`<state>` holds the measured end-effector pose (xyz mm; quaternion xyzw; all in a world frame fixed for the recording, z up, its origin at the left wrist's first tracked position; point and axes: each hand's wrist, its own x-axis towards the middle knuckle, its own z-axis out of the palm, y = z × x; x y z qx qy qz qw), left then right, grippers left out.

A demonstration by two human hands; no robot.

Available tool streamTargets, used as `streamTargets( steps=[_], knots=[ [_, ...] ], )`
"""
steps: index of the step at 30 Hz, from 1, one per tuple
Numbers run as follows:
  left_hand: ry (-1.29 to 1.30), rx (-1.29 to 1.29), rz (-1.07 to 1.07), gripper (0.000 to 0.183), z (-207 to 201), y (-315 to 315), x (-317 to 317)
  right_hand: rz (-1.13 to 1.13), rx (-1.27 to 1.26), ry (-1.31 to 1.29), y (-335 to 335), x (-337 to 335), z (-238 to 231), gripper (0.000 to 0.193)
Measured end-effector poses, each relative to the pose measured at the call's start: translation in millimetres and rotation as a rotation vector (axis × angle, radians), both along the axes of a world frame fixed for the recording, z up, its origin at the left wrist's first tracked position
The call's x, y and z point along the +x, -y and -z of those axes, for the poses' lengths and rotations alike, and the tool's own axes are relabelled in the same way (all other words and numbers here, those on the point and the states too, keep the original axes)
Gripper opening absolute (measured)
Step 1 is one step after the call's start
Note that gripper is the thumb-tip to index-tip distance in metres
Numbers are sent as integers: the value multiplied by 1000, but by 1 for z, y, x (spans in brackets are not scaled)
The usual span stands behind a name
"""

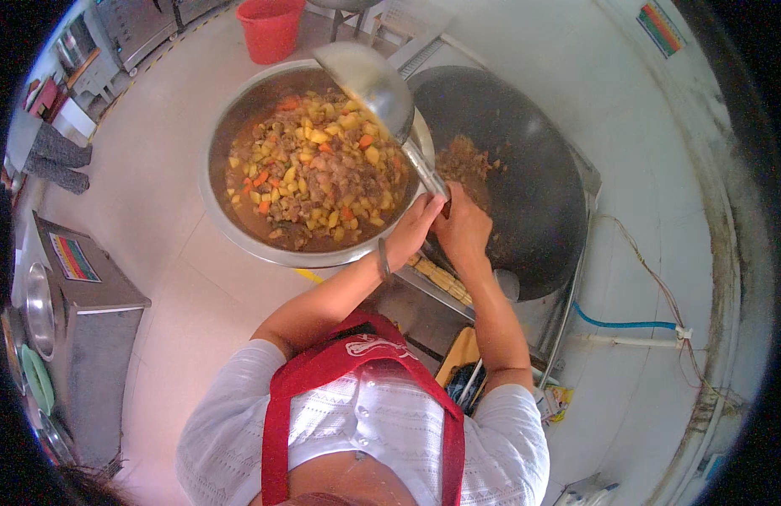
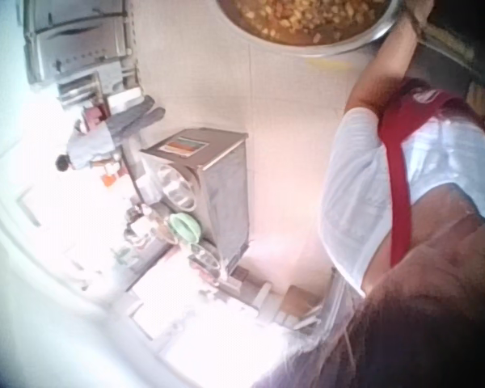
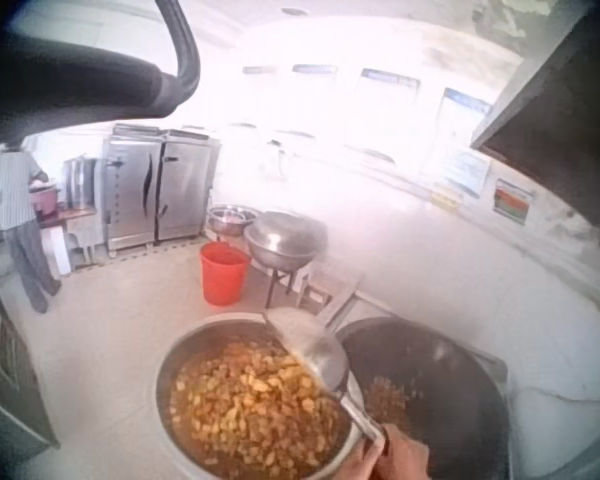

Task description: The person adds chopped green vegetables to a large wok containing a simmering stew of meat and vegetables. They stir the mixture with a long-handled ladle, then transfer the cooked stew into a large metal bowl using the ladle. The person repeats the transfer process until the wok is empty.

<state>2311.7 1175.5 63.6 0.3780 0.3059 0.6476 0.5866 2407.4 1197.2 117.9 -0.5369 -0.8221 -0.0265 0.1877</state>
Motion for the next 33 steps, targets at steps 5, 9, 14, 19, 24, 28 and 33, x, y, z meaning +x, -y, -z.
streamTargets(
  steps=[5, 9, 14, 19, 24, 28, 33],
  knots=[
    [-50, -142, 38, 24, 14, -14, 14, 61, -298, -533, 24, 6, 22, 40],
    [-292, -101, 80, 20, 14, -4, 38, -120, -604, -795, 49, 64, 35, 60],
    [-547, -271, 208, 20, -4, -26, 25, 291, -678, -730, 84, 215, 104, 58],
    [-572, -316, 398, 18, 3, -48, 37, 826, -913, 474, 111, 315, 212, 57],
    [-592, -443, 453, 18, 4, -72, 56, 885, -922, 70, 134, 357, 290, 47],
    [-567, -474, 378, 15, -9, -93, 47, 999, -589, -63, 121, 337, 290, 31],
    [-693, -469, 180, 16, -19, -120, 45, 636, -549, -445, 19, 332, 172, 21]
  ],
)
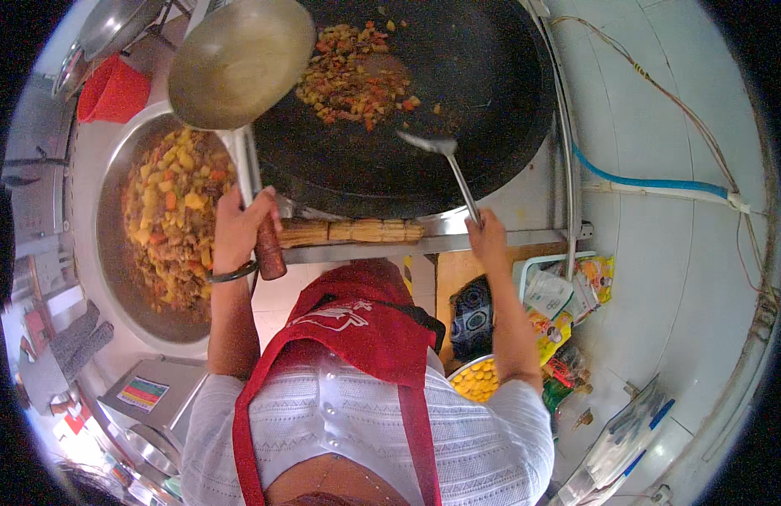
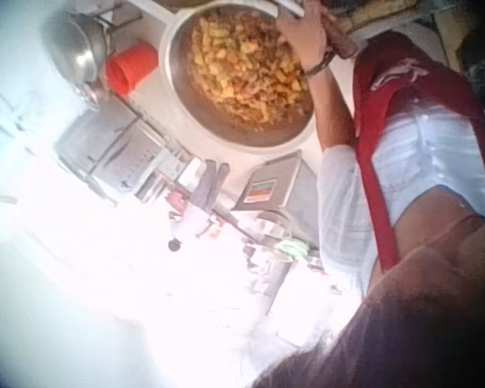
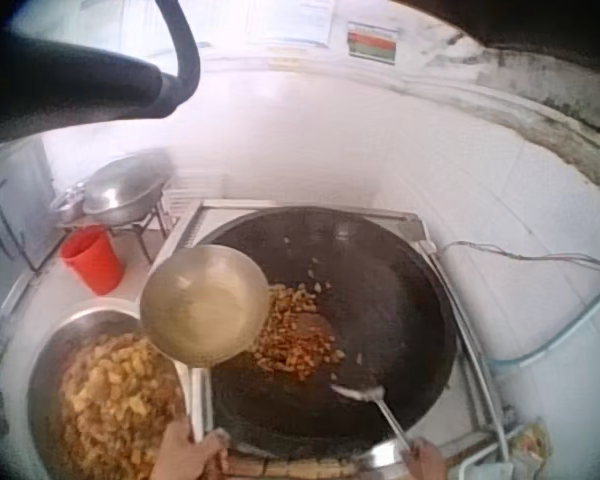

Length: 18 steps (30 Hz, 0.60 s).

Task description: The person adds chopped green vegetables to a large wok containing a simmering stew of meat and vegetables. They stir the mixture with a long-handled ladle, then transfer the cooked stew into a large metal bowl using the ladle. The person repeats the transfer process until the wok is empty.

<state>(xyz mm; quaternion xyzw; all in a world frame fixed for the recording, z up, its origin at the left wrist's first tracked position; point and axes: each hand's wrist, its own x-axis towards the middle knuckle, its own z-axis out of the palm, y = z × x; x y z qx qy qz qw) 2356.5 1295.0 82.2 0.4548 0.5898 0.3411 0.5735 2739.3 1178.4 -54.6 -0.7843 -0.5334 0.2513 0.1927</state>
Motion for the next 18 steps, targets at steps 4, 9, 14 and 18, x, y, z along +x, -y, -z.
streamTargets(
  steps=[4, 9, 14, 18],
  knots=[
    [-26, 33, -101, 14, -3, -23, 7, -135, -489, -575, -67, 32, -47, 41],
    [-97, 45, -122, 16, 9, -35, 14, -345, -138, 444, -115, 85, -35, 38],
    [-92, -79, -185, 18, 23, -46, 34, -378, -867, 599, -251, 108, -82, 30],
    [-47, -96, -273, 16, 37, -47, 38, -589, -727, 975, -313, 138, -83, 34]
  ],
)
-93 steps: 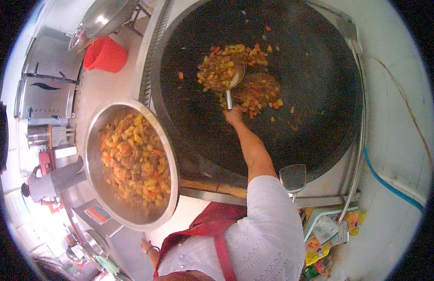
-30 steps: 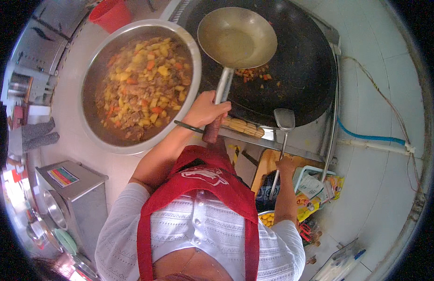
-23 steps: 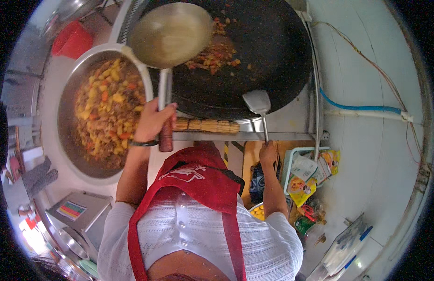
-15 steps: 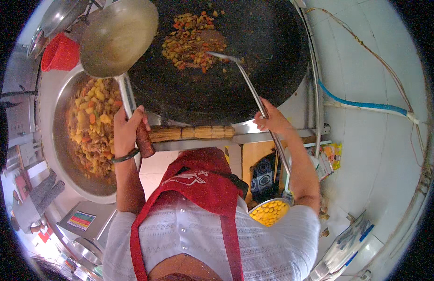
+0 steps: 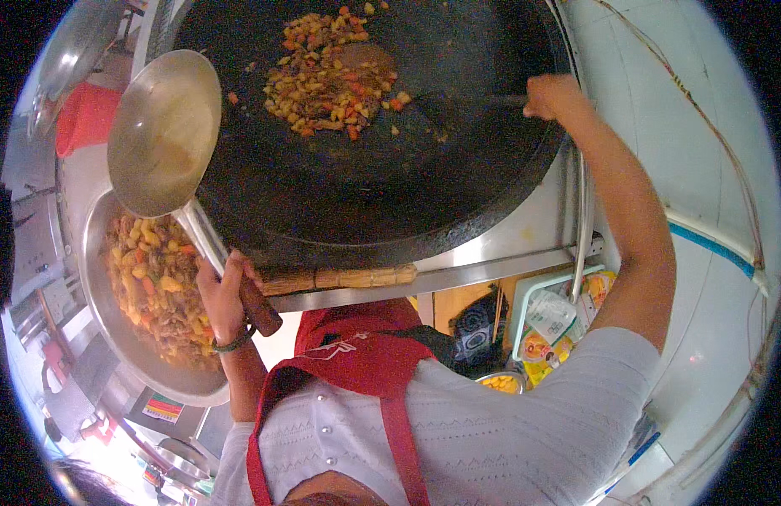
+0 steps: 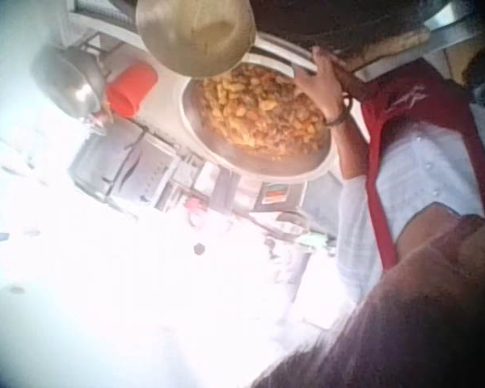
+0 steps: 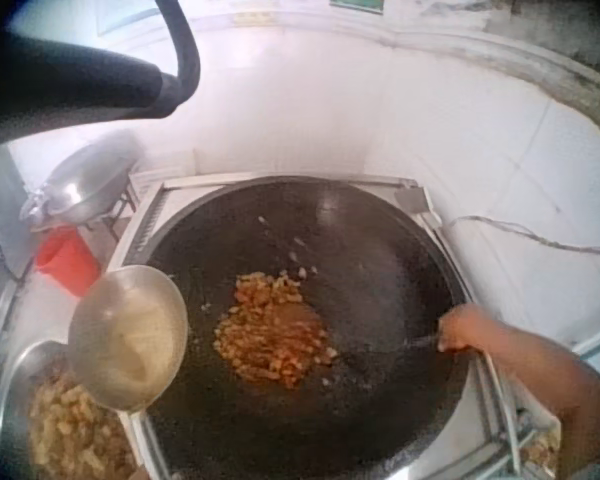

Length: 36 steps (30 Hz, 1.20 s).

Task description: The person adds chopped green vegetables to a large wok containing a simmering stew of meat and vegetables. They stir the mixture with a long-handled ladle, then transfer the cooked stew into a large metal bowl using the ladle. The person repeats the transfer process until the wok is empty.

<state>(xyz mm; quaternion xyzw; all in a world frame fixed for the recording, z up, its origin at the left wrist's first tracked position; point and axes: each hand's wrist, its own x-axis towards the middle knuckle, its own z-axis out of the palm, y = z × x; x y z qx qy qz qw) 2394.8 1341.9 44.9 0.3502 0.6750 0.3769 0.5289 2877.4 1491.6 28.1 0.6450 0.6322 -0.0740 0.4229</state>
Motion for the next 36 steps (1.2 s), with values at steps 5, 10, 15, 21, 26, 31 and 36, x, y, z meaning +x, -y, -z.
streamTargets(
  steps=[5, 10, 15, 21, 26, 31, 36],
  knots=[
    [-38, 0, -2, 13, 10, -11, 3, -212, 197, 34, -40, 12, -10, 34],
    [-68, -43, 12, 10, 25, -19, 3, 40, 43, 24, -50, 10, -15, 36],
    [37, -55, 11, 8, 34, -24, 2, 313, -277, -97, -75, -7, 49, 40],
    [111, -94, 37, 10, 42, -26, 1, 96, 125, -410, -67, -147, 163, 43],
    [144, -78, 30, 9, 42, -23, 11, -198, 56, -28, -83, -86, 44, 39],
    [93, -112, 83, 9, 38, -17, 2, -261, -19, 135, -78, -2, 11, 43],
    [94, -63, 9, 9, 37, -15, 16, -220, 25, -230, -96, -37, 117, 50]
  ],
)
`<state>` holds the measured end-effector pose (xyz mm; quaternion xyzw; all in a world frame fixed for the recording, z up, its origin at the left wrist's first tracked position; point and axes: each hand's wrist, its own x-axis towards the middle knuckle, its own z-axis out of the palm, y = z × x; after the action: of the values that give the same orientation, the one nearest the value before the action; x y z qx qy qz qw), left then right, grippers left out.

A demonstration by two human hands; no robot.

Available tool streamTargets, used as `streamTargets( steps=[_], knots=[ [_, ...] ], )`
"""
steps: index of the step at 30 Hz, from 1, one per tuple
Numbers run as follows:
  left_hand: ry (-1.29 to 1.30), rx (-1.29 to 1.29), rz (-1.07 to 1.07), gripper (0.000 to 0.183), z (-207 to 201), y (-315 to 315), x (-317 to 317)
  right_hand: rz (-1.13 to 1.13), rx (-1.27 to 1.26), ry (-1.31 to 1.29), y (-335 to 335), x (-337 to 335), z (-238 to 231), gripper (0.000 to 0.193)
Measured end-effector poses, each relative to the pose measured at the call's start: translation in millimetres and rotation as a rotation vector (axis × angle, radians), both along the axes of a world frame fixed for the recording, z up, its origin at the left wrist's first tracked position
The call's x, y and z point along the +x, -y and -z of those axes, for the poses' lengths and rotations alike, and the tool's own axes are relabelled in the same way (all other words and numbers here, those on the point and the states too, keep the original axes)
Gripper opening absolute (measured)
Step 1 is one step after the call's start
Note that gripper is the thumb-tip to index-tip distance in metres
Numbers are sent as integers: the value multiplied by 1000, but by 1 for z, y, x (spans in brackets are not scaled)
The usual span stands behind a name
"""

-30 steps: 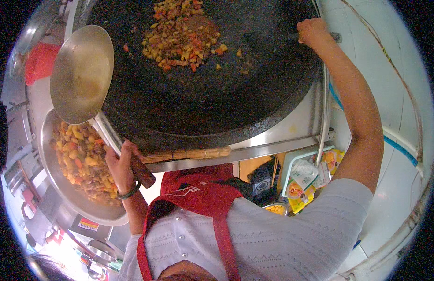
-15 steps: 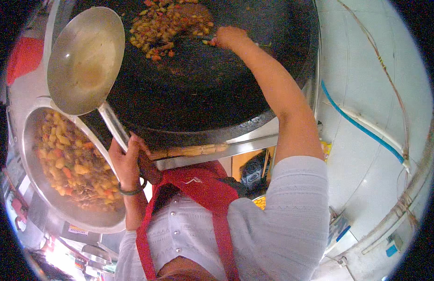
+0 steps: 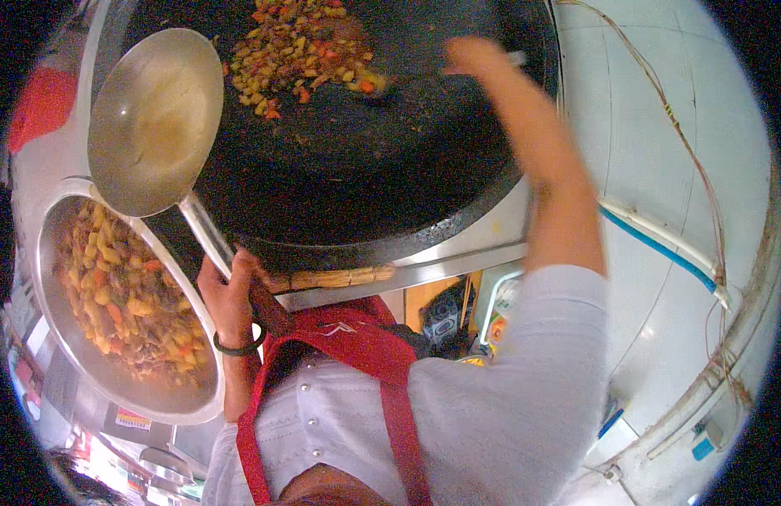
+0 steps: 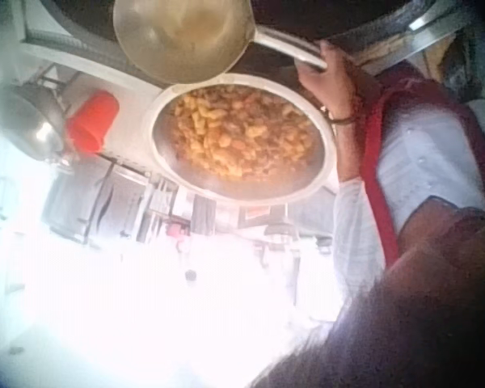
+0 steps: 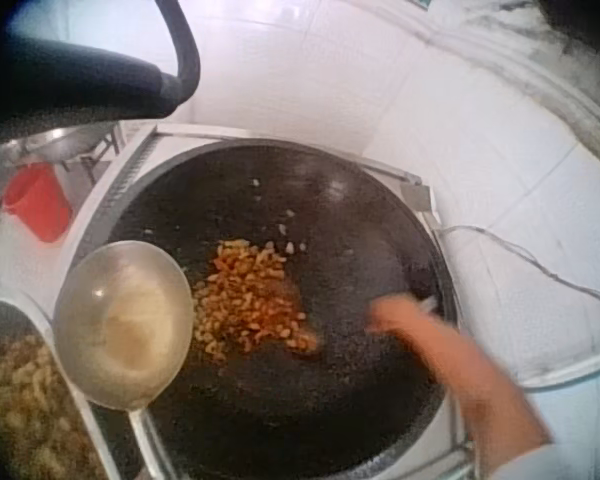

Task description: The person adds chopped green vegetables to a large wok containing a simmering stew of meat and vegetables. They stir the mixture with a long-handled ladle, then transfer the cooked stew into a large metal bowl using the ladle. The person repeats the transfer process until the wok is empty.

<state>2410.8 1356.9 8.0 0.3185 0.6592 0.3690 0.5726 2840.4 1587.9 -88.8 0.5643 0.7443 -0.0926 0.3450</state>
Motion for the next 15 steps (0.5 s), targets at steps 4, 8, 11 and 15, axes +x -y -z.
streamTargets(
  steps=[4, 8, 11, 15],
  knots=[
    [-104, -8, 0, 8, -7, -1, 3, 140, 178, -156, 9, -80, 25, 41],
    [-66, 106, -62, 11, 0, 3, 8, 51, 61, -138, 14, -45, -33, 34],
    [-22, 120, -92, 11, -8, -1, 16, -131, -167, -39, 24, -8, -78, 32],
    [-88, 133, -90, 11, -10, -2, 18, 103, -456, -268, 41, -62, -61, 39]
  ],
)
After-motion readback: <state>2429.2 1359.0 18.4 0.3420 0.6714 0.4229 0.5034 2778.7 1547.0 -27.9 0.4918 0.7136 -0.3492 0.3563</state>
